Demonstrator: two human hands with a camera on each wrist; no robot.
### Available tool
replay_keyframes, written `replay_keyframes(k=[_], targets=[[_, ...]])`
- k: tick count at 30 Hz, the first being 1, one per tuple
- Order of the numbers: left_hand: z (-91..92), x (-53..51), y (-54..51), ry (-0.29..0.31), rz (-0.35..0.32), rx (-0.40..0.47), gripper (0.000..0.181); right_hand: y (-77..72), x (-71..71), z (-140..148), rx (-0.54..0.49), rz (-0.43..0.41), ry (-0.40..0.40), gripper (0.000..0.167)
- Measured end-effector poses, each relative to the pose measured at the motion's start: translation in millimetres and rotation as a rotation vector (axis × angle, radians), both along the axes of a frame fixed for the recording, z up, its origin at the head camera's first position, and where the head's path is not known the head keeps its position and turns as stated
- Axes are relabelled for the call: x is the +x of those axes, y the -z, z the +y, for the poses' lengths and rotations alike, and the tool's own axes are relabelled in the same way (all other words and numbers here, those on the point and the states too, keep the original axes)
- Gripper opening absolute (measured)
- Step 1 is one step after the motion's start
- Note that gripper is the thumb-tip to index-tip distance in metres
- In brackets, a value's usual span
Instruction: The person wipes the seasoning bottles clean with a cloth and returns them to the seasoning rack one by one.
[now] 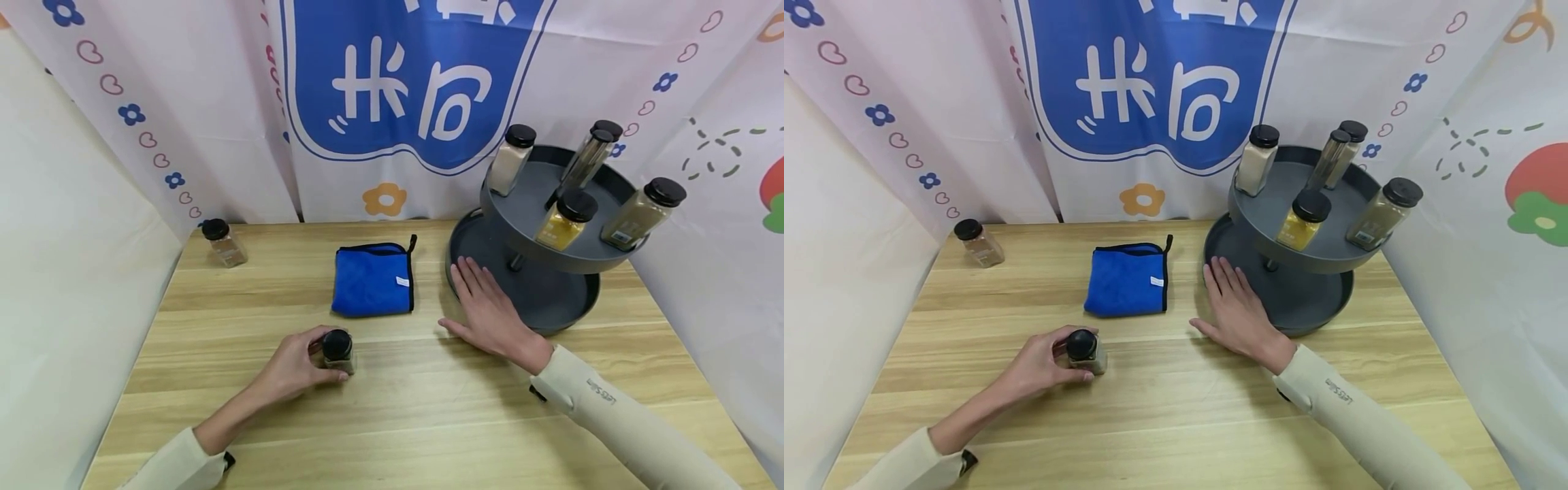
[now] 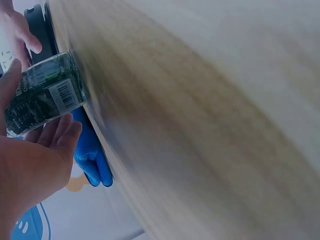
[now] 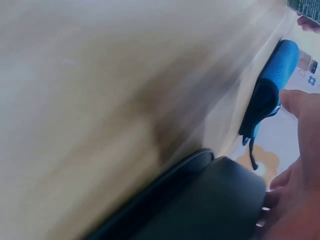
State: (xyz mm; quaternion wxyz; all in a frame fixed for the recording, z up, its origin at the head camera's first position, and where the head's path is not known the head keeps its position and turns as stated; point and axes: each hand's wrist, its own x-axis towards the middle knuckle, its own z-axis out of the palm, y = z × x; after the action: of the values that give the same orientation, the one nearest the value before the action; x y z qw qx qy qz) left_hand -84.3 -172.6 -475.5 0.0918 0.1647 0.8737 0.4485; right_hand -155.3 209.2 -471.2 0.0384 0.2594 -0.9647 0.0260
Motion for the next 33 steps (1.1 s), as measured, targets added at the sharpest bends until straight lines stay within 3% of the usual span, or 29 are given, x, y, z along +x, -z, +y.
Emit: replay_keyframes(k=[8, 18, 33], targets=[[-1.0, -0.6, 1.4, 0.023, -0.020, 0.044, 0.067, -14.8, -6.4, -31, -0.036, 0.035, -0.143, 0.097], [2.6, -2.2, 5.7, 0.033, -0.005, 0.035, 0.059, -23.1, -16.4, -79, -0.031, -0.020, -0.331, 0.088], [1.9, -3.0, 10.4, 0.057, 0.042, 0.015, 0.052, -8.0, -24.0, -120, 0.072, -0.136, -0.372, 0.076]])
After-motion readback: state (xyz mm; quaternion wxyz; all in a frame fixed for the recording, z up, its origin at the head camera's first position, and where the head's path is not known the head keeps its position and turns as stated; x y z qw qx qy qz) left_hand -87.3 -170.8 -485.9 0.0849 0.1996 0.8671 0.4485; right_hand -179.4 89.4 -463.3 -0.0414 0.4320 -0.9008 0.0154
